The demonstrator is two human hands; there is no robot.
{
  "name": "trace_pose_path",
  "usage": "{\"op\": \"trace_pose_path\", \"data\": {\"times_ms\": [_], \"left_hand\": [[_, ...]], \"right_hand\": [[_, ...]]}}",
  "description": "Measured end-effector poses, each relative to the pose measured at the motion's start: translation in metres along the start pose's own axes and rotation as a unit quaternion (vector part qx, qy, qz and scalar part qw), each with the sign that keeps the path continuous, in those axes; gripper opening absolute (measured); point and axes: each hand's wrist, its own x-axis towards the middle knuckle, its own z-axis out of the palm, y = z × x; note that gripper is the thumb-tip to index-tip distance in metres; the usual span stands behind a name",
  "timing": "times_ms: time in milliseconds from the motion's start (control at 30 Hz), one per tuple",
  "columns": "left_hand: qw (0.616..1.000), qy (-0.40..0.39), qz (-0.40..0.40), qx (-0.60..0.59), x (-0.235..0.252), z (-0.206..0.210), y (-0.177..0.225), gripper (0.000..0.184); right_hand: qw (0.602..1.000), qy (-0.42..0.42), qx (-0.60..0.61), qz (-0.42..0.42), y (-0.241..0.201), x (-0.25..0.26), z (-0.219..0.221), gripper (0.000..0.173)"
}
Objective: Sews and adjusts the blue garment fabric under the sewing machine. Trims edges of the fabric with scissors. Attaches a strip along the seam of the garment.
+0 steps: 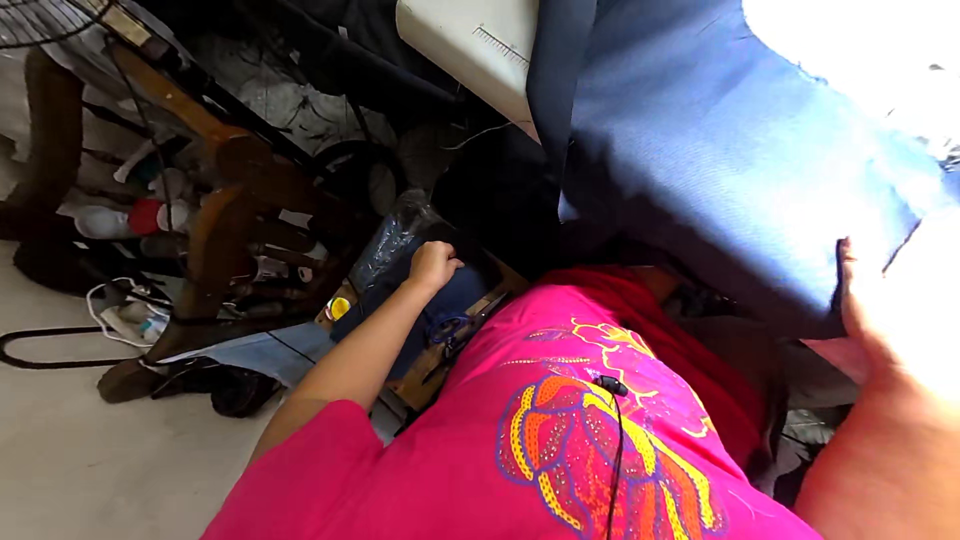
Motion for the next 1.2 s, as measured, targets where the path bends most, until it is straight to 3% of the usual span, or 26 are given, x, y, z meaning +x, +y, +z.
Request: {"op": "trace_pose_path", "data": {"times_ms": [133, 233, 300, 367, 467, 533, 600, 700, 767, 833, 900, 967, 1000, 1100, 1167, 1200], "left_hand": [[0.997, 0.03, 0.062, -0.02, -0.006, -0.001, -0.008, 0.025], [0.966, 0.148, 0.201, -0.069, -0.017, -0.004, 0.001, 0.022], [0.932, 0.208, 0.281, -0.099, -0.027, -0.022, 0.032, 0.02], [0.904, 0.22, 0.348, -0.119, -0.042, -0.049, 0.081, 0.015], [0.841, 0.089, 0.502, -0.182, -0.071, -0.091, 0.162, 0.018], [0.762, -0.055, 0.606, -0.221, -0.086, -0.11, 0.214, 0.012], [0.68, -0.168, 0.677, -0.225, -0.088, -0.122, 0.266, 0.018], [0.631, -0.162, 0.728, -0.214, -0.059, -0.119, 0.342, 0.021], [0.653, -0.15, 0.711, -0.215, -0.023, -0.107, 0.386, 0.016], [0.741, -0.153, 0.628, -0.181, 0.01, -0.092, 0.419, 0.01], [0.795, -0.135, 0.578, -0.122, 0.041, -0.074, 0.44, 0.014], [0.795, -0.109, 0.59, -0.087, 0.066, -0.055, 0.448, 0.026], [0.782, -0.101, 0.608, -0.089, 0.075, -0.048, 0.449, 0.028], [0.724, -0.107, 0.668, -0.135, 0.088, -0.038, 0.447, 0.019], [0.715, -0.123, 0.675, -0.139, 0.084, -0.04, 0.445, 0.025], [0.719, -0.114, 0.674, -0.126, 0.081, -0.042, 0.445, 0.028]], "right_hand": [[1.0, 0.022, 0.004, -0.002, 0.002, -0.01, 0.003, 0.095], [0.996, 0.082, 0.0, -0.025, 0.006, -0.011, 0.012, 0.09], [0.995, 0.098, 0.019, -0.007, -0.006, -0.018, 0.007, 0.086], [0.993, 0.114, 0.027, 0.012, -0.018, -0.02, 0.004, 0.078], [0.99, 0.138, 0.026, 0.003, -0.021, -0.02, 0.008, 0.065], [0.989, 0.144, 0.025, 0.006, -0.025, -0.02, 0.007, 0.06], [0.99, 0.135, 0.035, 0.012, -0.028, -0.018, 0.004, 0.057], [0.988, 0.141, 0.06, -0.004, -0.027, -0.022, 0.004, 0.054], [0.986, 0.145, 0.077, 0.0, -0.026, -0.025, 0.006, 0.053], [0.989, 0.078, 0.12, 0.038, -0.027, -0.026, -0.001, 0.061], [0.989, 0.086, 0.119, 0.02, -0.025, -0.021, -0.001, 0.046], [0.969, 0.187, 0.159, -0.029, -0.021, -0.02, 0.007, 0.022], [0.953, 0.207, 0.217, -0.037, -0.021, -0.024, 0.005, 0.023], [0.916, 0.103, 0.387, -0.031, -0.023, -0.044, -0.014, 0.043], [0.923, 0.068, 0.377, -0.028, -0.028, -0.052, -0.018, 0.051], [0.935, 0.073, 0.347, -0.02, -0.029, -0.053, -0.017, 0.045]]}}
